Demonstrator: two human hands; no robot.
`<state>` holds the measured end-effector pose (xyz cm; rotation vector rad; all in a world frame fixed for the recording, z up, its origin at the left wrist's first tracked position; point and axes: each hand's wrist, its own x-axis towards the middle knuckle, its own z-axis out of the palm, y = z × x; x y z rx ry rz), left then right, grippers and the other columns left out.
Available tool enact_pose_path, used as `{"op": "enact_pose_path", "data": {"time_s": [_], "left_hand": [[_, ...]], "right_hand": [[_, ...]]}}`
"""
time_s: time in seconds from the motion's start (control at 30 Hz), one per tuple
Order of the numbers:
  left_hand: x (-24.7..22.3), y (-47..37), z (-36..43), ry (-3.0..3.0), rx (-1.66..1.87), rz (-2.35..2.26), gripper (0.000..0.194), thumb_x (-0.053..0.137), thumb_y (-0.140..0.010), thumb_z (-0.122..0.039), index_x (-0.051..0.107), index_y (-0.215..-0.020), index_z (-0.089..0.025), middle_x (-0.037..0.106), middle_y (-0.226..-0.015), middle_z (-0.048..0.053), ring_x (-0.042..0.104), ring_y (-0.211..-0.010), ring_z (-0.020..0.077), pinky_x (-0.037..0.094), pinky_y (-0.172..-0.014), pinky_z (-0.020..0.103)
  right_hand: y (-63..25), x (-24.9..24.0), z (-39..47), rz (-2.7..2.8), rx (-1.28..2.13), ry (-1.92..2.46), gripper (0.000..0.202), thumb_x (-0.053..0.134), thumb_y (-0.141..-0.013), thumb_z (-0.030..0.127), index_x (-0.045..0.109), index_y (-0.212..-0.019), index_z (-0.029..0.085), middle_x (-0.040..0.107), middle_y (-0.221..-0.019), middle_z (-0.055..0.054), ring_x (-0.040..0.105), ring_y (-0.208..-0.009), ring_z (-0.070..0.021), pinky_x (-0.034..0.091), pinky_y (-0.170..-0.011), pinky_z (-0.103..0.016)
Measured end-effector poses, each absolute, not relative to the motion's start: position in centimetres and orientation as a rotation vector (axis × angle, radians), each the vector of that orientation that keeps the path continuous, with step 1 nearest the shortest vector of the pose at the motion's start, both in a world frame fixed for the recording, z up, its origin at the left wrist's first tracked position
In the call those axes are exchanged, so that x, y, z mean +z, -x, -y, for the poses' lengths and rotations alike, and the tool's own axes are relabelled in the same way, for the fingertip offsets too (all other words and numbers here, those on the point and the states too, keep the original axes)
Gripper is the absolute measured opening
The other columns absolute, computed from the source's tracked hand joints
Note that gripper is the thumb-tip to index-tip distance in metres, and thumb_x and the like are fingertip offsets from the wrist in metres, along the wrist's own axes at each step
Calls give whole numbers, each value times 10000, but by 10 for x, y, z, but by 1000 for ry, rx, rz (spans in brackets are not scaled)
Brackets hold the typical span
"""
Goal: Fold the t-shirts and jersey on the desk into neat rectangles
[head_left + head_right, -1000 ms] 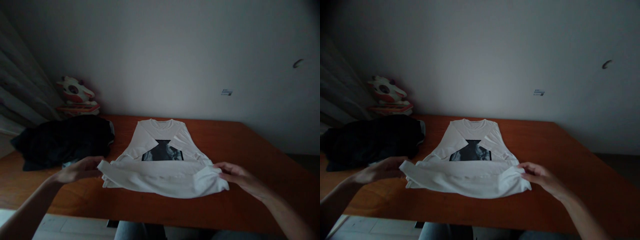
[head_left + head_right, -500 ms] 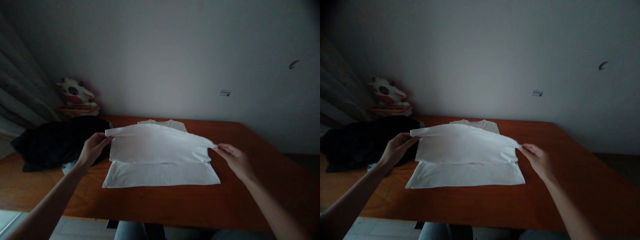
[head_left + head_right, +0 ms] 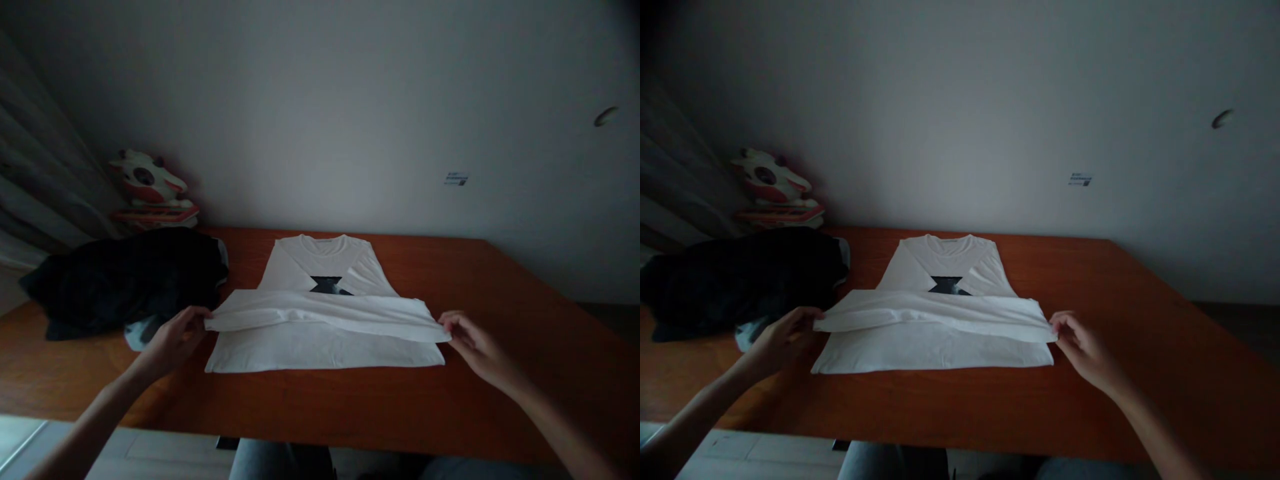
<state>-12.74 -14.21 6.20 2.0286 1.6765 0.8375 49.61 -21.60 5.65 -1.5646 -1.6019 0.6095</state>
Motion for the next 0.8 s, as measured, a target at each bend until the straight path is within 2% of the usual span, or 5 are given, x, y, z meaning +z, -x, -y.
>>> {"op": "enact_pose_path", "data": {"time_s": [0.07,0.17,0.33,0.53,0.8], "left_hand": [[64,125,146,-1909,891,-1690,377,580,-789,-512,572,-1028,-220,670,-788,31,628,-686,199,543,-647,300],[65,120,151,-1885,842,-1618,361,594,-774,-523,570,-986,-232,674,-820,28,629,-727,193,535,-668,282],[63,107,163,-2074,671,-1634,445,641,-791,-566,637,-1064,-215,638,-754,-2,606,-659,169,528,-659,258],[64,97,164,-2279,556,-1499,447,571,-895,-582,772,-1108,-244,712,-1087,88,699,-798,178,567,-759,238],[50,120,181,-2321,478,-1550,394,592,-879,-557,830,-1030,-282,744,-1218,117,731,-1078,297,590,-939,337]], "right_hand": [[-496,57,214,1475,661,1602,372,624,-809,630,526,-810,272,639,-918,-58,641,-865,-243,551,-798,-357],[-493,55,215,1460,759,1625,371,584,-834,638,507,-839,275,604,-779,-18,600,-712,-207,533,-692,-324],[-477,53,228,1752,759,1622,257,639,-861,514,586,-914,268,657,-809,-19,625,-752,-203,515,-719,-319],[-468,57,225,1869,752,1637,381,643,-861,530,700,-1138,274,708,-819,-19,625,-695,-185,507,-694,-314],[-471,66,244,1862,956,1754,364,655,-814,619,759,-858,273,679,-648,-11,615,-614,-184,469,-594,-276]]}}
